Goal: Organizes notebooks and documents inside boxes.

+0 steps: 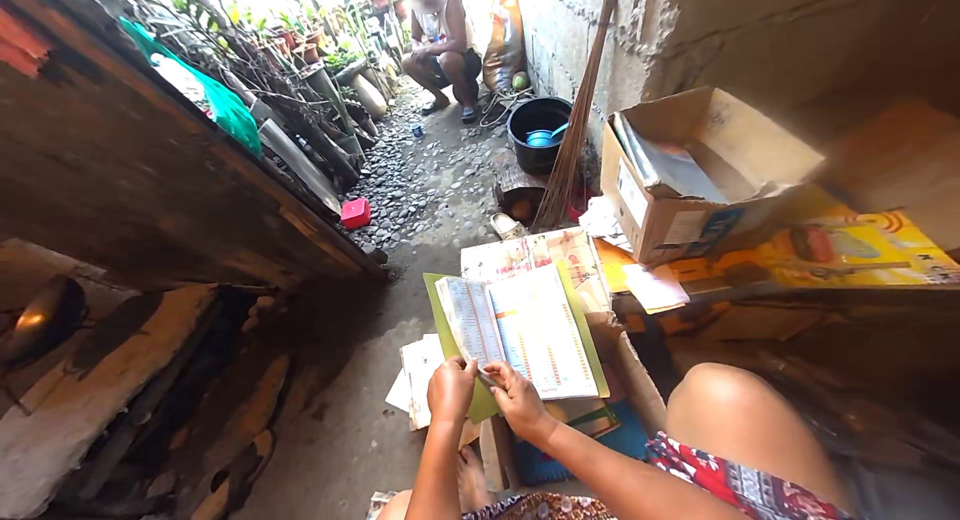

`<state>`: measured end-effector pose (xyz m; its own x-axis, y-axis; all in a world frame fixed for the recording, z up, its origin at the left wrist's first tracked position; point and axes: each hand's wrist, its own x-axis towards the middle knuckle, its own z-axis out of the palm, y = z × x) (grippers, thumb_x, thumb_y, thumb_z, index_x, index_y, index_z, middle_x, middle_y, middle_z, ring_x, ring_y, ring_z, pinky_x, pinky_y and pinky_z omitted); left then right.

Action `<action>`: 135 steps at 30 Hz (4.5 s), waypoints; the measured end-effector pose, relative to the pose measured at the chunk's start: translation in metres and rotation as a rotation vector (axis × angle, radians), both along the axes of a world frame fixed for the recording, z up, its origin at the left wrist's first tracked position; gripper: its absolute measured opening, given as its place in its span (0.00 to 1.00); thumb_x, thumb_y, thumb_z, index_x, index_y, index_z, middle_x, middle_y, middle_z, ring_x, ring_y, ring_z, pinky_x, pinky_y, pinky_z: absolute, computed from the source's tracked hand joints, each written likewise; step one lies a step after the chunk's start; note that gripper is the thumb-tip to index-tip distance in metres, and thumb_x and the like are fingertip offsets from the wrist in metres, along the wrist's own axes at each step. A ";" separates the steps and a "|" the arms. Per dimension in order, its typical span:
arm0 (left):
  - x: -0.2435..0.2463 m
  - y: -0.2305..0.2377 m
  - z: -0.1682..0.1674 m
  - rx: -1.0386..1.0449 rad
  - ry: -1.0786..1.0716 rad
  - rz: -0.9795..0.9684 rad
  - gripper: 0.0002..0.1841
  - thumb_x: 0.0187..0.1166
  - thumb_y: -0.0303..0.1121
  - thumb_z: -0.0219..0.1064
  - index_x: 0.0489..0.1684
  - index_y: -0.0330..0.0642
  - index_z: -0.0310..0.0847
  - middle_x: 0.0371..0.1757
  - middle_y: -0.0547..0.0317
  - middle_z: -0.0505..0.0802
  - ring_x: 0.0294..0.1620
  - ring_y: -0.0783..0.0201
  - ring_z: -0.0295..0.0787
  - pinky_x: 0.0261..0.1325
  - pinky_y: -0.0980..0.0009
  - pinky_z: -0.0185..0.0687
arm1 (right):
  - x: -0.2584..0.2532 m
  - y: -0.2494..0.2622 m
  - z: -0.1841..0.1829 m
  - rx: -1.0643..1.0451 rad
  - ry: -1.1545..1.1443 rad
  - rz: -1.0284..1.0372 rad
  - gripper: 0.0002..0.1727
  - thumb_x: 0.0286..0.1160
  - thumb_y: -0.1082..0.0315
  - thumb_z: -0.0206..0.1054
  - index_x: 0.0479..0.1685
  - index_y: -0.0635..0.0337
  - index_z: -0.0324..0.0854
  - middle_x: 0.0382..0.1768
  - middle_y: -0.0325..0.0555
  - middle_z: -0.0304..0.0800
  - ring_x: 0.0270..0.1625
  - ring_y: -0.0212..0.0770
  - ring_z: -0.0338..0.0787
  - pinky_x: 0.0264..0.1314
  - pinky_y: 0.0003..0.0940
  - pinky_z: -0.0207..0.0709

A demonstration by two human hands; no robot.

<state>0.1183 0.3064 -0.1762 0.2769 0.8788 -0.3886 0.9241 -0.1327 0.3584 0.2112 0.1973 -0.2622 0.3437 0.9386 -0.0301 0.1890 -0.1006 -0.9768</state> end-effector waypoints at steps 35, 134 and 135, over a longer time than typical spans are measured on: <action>0.007 0.014 0.002 0.009 0.021 0.000 0.17 0.86 0.46 0.60 0.46 0.45 0.91 0.43 0.49 0.95 0.48 0.49 0.92 0.54 0.43 0.83 | 0.154 -0.017 -0.024 -0.498 0.007 -0.621 0.31 0.78 0.75 0.65 0.82 0.67 0.65 0.73 0.67 0.79 0.75 0.60 0.82 0.78 0.54 0.74; 0.022 0.020 0.001 -0.028 -0.083 -0.028 0.17 0.89 0.45 0.57 0.48 0.44 0.89 0.43 0.47 0.93 0.48 0.48 0.91 0.54 0.42 0.81 | 0.052 -0.006 -0.012 0.037 -0.214 -0.247 0.18 0.83 0.74 0.57 0.67 0.65 0.84 0.59 0.55 0.93 0.59 0.47 0.94 0.68 0.44 0.85; 0.022 0.020 0.001 -0.026 -0.082 -0.030 0.17 0.89 0.45 0.57 0.48 0.44 0.89 0.44 0.47 0.93 0.48 0.48 0.91 0.54 0.42 0.81 | 0.047 -0.007 -0.013 0.058 -0.253 -0.229 0.18 0.82 0.75 0.58 0.65 0.65 0.85 0.56 0.56 0.94 0.57 0.49 0.95 0.66 0.45 0.86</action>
